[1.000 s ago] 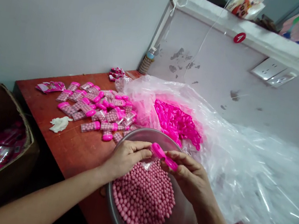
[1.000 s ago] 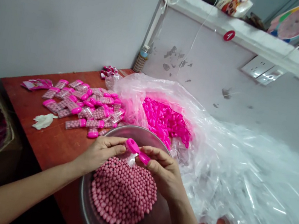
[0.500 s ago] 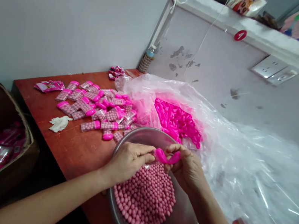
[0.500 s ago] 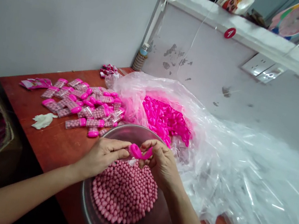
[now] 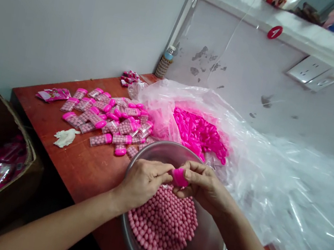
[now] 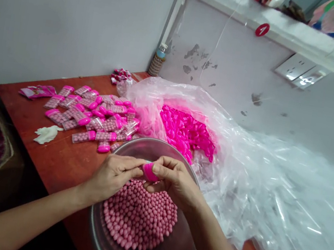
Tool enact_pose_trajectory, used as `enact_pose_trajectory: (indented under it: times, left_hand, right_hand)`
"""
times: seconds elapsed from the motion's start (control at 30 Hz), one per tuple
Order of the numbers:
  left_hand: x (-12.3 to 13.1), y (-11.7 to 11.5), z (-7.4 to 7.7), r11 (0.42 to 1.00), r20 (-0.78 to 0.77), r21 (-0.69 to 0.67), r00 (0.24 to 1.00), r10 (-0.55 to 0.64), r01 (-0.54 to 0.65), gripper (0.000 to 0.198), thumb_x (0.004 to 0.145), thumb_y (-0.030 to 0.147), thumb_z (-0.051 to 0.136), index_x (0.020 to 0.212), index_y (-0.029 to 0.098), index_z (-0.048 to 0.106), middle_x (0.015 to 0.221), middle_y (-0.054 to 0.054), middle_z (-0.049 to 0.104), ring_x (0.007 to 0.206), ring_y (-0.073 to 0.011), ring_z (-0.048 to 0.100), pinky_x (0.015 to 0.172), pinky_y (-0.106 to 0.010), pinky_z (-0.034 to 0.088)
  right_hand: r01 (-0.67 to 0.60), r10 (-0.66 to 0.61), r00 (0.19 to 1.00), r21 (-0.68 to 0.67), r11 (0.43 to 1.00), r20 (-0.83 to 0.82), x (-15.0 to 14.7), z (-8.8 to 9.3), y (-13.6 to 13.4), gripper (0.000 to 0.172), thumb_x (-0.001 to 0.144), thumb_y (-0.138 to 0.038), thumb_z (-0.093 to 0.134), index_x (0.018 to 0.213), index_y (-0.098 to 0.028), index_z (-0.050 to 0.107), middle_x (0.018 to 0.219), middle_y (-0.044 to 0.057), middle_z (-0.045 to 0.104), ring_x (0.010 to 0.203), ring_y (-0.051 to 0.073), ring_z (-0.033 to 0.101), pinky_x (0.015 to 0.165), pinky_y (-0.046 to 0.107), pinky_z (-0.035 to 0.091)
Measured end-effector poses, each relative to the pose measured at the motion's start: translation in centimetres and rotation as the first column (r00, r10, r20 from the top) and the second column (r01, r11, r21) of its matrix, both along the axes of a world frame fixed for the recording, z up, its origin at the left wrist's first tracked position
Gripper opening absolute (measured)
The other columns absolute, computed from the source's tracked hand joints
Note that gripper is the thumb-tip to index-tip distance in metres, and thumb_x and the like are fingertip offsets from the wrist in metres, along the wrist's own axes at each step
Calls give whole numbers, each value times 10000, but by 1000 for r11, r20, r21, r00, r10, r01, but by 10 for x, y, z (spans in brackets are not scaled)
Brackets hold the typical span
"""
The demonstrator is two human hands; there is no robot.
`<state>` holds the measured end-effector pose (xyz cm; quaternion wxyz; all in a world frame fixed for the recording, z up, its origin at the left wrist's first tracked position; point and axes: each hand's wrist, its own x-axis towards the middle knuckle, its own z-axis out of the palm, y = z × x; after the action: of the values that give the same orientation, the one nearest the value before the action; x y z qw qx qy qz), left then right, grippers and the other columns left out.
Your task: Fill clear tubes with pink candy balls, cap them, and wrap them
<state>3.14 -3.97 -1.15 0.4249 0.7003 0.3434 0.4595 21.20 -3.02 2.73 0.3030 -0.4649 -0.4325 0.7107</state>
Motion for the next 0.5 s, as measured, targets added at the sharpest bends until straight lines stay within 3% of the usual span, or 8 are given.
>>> enact_pose_trajectory:
  times: [0.2, 0.33, 0.43, 0.5]
  left_hand:
    - [0, -1, -3, 999, 15, -19, 999, 39, -38, 193, 857, 194, 513, 799, 172, 697, 710, -8, 664, 681, -140, 613, 631, -218, 439]
    - [2, 6, -2, 992, 107, -117, 993, 55, -43, 190, 834, 215, 547, 950, 191, 696, 786, -10, 685, 783, -174, 625, 709, -258, 480]
    - [-5, 32, 9, 979, 183, -179, 975, 127, -94, 238, 820, 244, 563, 1011, 160, 677, 827, -40, 696, 761, -189, 635, 704, -301, 510]
    - [-16, 61, 19, 968, 241, -175, 946, 217, -178, 286, 827, 293, 554, 1035, 128, 660, 868, -71, 698, 775, -201, 645, 722, -333, 523]
  right_hand:
    - [62, -61, 998, 50, 997, -29, -15, -1, 1, 245, 687, -256, 715, 669, -154, 492, 611, -27, 590, 478, 96, 584, 436, 194, 499]
    - [72, -74, 997, 107, 992, 17, -13, 1, 11, 311, 704, -404, 690, 713, -164, 493, 584, -26, 577, 433, 87, 551, 403, 179, 451]
    - [42, -103, 961, 237, 971, 255, -4, -4, 20, 387, 745, -539, 587, 820, -164, 530, 595, -5, 590, 489, 111, 576, 469, 216, 475]
    - [-83, -96, 846, 307, 948, 525, 3, -12, 24, 379, 782, -538, 533, 823, -162, 543, 603, 8, 595, 517, 124, 582, 494, 225, 463]
